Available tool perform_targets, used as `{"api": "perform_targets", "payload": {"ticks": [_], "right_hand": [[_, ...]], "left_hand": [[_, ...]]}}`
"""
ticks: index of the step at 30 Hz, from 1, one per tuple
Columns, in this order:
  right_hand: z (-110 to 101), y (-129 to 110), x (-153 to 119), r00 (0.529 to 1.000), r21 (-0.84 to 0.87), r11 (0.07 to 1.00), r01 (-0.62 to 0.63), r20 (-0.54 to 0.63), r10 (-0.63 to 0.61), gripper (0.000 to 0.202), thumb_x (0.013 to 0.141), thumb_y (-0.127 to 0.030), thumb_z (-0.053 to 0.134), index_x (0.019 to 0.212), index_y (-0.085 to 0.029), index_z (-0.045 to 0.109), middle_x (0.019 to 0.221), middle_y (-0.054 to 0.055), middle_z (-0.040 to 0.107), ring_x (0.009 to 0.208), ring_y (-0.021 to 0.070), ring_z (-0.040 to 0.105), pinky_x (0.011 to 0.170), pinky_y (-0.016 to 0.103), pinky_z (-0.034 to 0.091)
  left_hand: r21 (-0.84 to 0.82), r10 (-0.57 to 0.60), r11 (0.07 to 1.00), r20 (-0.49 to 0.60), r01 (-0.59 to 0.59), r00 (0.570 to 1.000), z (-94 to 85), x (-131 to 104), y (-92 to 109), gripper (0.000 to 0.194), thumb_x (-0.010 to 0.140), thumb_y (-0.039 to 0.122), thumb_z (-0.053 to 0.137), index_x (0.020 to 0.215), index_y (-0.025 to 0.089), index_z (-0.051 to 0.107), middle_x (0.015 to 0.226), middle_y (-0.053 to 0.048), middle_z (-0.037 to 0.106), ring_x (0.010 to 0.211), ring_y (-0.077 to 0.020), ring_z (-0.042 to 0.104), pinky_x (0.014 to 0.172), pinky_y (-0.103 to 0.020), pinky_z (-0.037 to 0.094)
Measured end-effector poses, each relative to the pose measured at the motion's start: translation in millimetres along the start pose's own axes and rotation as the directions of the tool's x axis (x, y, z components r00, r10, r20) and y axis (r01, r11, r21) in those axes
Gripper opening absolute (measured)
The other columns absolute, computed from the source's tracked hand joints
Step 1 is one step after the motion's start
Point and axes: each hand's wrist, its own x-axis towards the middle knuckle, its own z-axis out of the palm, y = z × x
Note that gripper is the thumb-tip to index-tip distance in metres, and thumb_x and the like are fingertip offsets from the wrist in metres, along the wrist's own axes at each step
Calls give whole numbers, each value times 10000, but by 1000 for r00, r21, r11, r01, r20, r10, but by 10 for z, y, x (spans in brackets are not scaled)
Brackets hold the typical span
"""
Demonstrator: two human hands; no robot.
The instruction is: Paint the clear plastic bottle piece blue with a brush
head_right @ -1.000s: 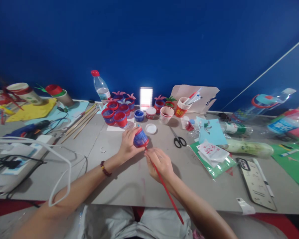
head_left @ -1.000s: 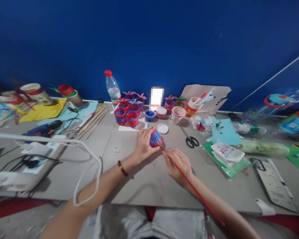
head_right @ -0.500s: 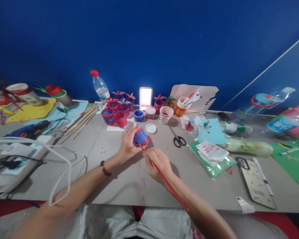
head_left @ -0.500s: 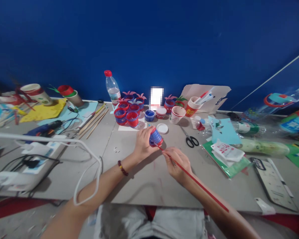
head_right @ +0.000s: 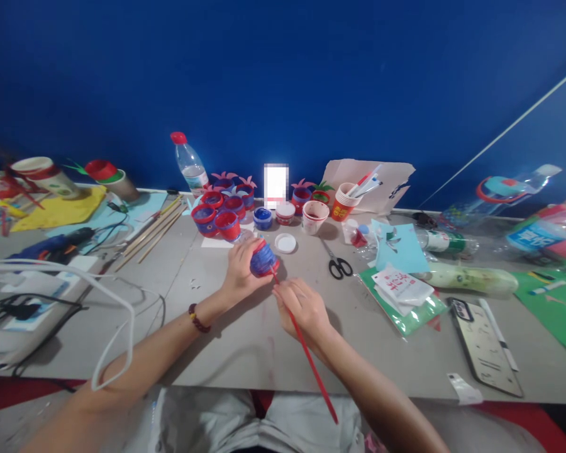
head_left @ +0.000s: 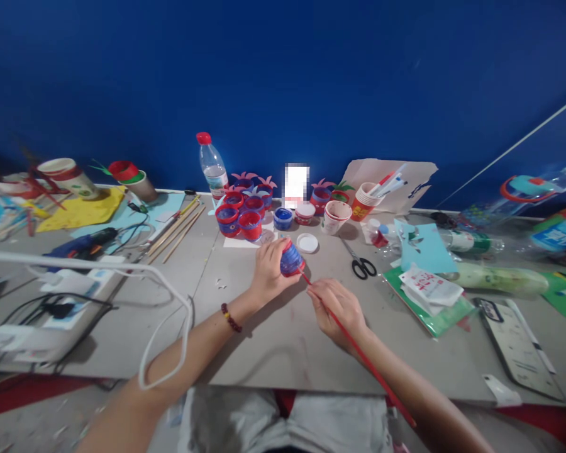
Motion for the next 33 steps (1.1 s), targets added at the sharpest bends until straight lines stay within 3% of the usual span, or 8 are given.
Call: {"api": "perform_targets", "payload": {"ticks": [7, 19, 33], "right_hand": [[64, -110, -1, 999, 101, 995, -24, 31, 21, 196, 903, -60, 542, 1008, -213, 603, 808, 64, 724, 746, 185, 701, 712, 306, 599], [34, -84, 6, 997, 178, 982, -68, -20, 73, 196, 897, -42, 565, 1008, -194, 618, 819, 71, 717, 763, 181, 686, 719, 298, 582], [-30, -17, 66, 990, 33, 992, -124, -65, 126, 182, 907, -65, 553, 960, -227, 616, 768, 43, 701, 711, 182, 676, 672, 288, 566]], "left_hand": [[-20, 12, 1000, 30, -11, 999, -9, -4, -9, 764, 740, 431, 781, 1384, 179, 456, 1395, -172, 579, 1291, -360, 524, 1100, -525, 368], [-12, -1, 1000, 29, 2, 1000, -52, 14, -1, 728, 747, 386, 774, 1369, 171, 464, 1348, -167, 613, 1243, -343, 561, 1067, -501, 391], [20, -9, 1000, -16, 10, 1000, -23, 25, 8, 753, 709, 309, 795, 1371, 194, 457, 1329, -159, 624, 1233, -349, 573, 1059, -516, 409]]}}
